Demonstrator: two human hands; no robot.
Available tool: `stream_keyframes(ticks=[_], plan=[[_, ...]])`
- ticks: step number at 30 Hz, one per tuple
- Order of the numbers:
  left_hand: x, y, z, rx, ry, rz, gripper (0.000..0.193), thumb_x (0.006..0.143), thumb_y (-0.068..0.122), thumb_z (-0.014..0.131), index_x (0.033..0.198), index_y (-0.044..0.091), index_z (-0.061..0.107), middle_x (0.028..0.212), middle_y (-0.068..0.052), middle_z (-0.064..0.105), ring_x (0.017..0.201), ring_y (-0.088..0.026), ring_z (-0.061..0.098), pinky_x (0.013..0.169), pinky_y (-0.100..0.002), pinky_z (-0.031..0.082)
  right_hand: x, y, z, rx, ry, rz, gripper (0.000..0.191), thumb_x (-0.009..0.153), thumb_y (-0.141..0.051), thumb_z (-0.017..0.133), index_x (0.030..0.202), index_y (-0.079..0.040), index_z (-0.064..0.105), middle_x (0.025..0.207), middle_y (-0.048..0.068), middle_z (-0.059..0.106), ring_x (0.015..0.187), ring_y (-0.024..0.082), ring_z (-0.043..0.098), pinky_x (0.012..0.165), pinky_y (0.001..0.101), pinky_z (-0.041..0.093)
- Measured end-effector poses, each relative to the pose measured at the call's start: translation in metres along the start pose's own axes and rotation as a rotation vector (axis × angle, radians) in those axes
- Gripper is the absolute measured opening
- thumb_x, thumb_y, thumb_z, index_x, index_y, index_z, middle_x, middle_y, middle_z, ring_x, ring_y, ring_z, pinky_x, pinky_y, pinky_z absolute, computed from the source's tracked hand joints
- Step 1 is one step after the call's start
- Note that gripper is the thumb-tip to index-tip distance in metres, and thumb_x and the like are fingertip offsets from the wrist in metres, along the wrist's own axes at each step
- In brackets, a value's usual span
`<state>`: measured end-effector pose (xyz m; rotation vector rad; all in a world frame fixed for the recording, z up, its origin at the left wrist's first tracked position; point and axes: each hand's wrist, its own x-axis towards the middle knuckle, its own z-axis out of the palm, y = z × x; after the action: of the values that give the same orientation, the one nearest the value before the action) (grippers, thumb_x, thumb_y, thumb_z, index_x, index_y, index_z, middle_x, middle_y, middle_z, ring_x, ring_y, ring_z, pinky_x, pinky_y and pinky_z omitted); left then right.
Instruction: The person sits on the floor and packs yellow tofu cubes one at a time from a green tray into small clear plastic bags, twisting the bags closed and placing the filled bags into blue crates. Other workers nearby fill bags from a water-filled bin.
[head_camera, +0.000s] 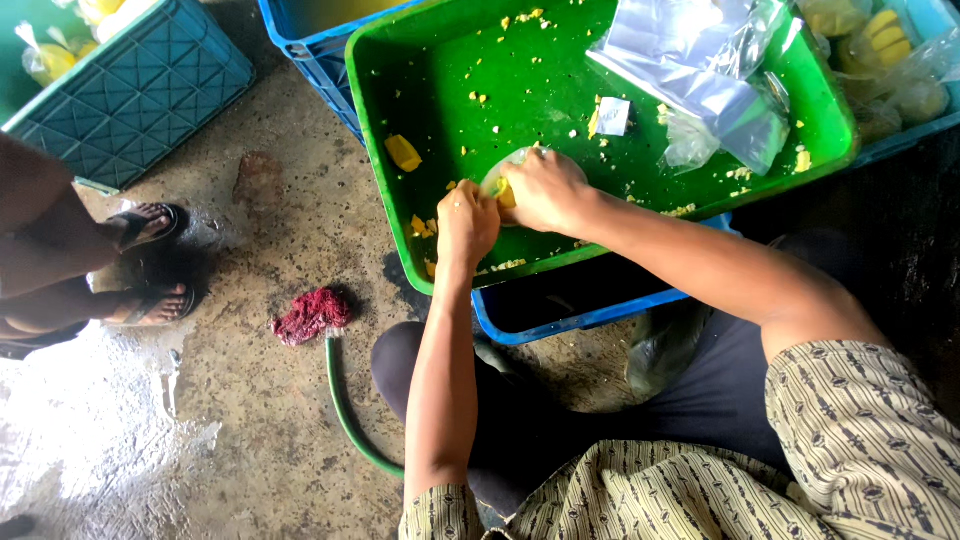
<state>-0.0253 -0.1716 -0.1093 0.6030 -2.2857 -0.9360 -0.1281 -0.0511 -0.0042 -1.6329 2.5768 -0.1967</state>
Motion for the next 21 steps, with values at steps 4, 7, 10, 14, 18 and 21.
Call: stream_keyframes(ticks=[4,7,10,14,18,21], plan=[[0.000,0.023,-0.019,-0.010,0.061,0.034,0.013,0.092,0.010,0.062,0.089,-0.003,0.066,0.082,-0.025,0.065,0.079,-0.044,0.064,0.072,-0.050,0.053,-0.008,0.005,-0.013,0.298,0.010,-0.004,0.053,0.081,-0.037,0.079,0.118,-0.001,0.064,0.101,0.025,0.073,0.092,0.041,0.071,0.080,0.0477,0.058],[-0.005,0.053,-0.038,-0.039,-0.005,-0.011,0.014,0.093,0.010,0.062,0.096,-0.002,0.068,0.081,-0.022,0.063,0.077,-0.039,0.064,0.071,-0.048,0.052,-0.016,0.019,-0.017,0.371,-0.144,0.101,0.048,0.085,-0.032,0.077,0.120,-0.002,0.063,0.102,0.024,0.074,0.096,0.039,0.072,0.084,0.0464,0.059],[-0.008,0.073,-0.049,-0.028,-0.045,0.028,0.031,0.085,0.019,0.072,0.110,0.001,0.070,0.086,-0.019,0.064,0.080,-0.036,0.063,0.069,-0.045,0.054,-0.018,0.031,-0.013,0.536,-0.194,0.036,0.047,0.079,-0.025,0.077,0.119,-0.004,0.065,0.108,0.021,0.075,0.098,0.034,0.073,0.084,0.0428,0.059],[-0.002,0.069,-0.049,0.176,0.016,0.216,0.069,0.052,0.030,0.089,0.110,-0.001,0.066,0.102,-0.024,0.063,0.093,-0.043,0.059,0.072,-0.050,0.054,0.003,0.042,-0.025,0.771,-0.296,-0.207,0.049,0.078,-0.012,0.068,0.126,-0.003,0.065,0.117,0.017,0.075,0.107,0.025,0.075,0.090,0.0371,0.059],[0.004,0.055,-0.029,0.088,-0.198,0.114,0.052,0.067,0.022,0.087,0.110,0.002,0.065,0.105,-0.019,0.067,0.100,-0.040,0.064,0.085,-0.049,0.055,0.052,0.021,-0.048,0.448,-0.132,0.124,0.035,0.089,-0.019,0.069,0.121,-0.006,0.075,0.111,0.019,0.079,0.100,0.026,0.077,0.089,0.0379,0.060],[0.006,0.048,-0.022,0.062,-0.314,0.032,0.045,0.077,0.021,0.084,0.114,0.002,0.065,0.106,-0.020,0.070,0.101,-0.040,0.068,0.086,-0.049,0.055,0.107,-0.029,-0.038,0.698,0.109,-0.173,0.054,0.074,-0.018,0.080,0.123,0.001,0.065,0.111,0.022,0.072,0.097,0.031,0.075,0.081,0.0383,0.060]])
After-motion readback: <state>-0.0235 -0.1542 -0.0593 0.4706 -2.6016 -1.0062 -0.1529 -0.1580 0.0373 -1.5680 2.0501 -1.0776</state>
